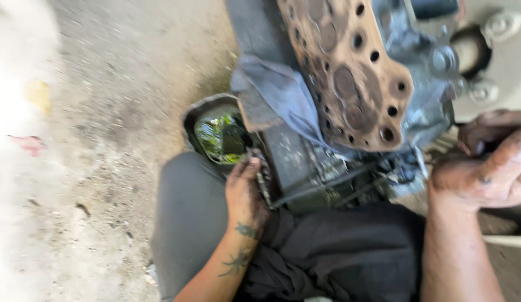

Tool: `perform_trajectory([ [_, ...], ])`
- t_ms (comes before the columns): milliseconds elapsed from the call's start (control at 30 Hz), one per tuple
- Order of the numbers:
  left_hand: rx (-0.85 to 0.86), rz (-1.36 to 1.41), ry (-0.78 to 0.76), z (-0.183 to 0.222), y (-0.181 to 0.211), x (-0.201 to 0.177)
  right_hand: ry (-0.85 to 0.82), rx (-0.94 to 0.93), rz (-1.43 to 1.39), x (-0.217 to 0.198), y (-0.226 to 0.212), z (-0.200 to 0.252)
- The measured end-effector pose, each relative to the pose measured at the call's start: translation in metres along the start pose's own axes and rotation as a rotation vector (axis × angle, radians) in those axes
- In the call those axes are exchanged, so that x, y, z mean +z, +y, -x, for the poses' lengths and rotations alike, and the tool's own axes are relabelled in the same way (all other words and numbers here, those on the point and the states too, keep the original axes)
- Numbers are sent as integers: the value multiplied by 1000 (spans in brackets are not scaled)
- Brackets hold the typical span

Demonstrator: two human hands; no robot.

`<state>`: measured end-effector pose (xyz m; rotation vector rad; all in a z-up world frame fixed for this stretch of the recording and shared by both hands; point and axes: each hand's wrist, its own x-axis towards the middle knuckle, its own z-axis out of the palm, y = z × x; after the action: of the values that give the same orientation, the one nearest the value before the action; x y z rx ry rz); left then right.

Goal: Disassembling and cleaning fuel injectors from an engine cylinder head

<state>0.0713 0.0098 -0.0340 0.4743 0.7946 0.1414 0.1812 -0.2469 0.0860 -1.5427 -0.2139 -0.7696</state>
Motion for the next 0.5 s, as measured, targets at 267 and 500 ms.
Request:
perform_trajectory([
  [267,332,-731,-165,-14,-19,-11,-231,149,219,-100,147,5],
  [500,386,-1279,-251,13,-7,3,-266,98,342,-76,110,18],
])
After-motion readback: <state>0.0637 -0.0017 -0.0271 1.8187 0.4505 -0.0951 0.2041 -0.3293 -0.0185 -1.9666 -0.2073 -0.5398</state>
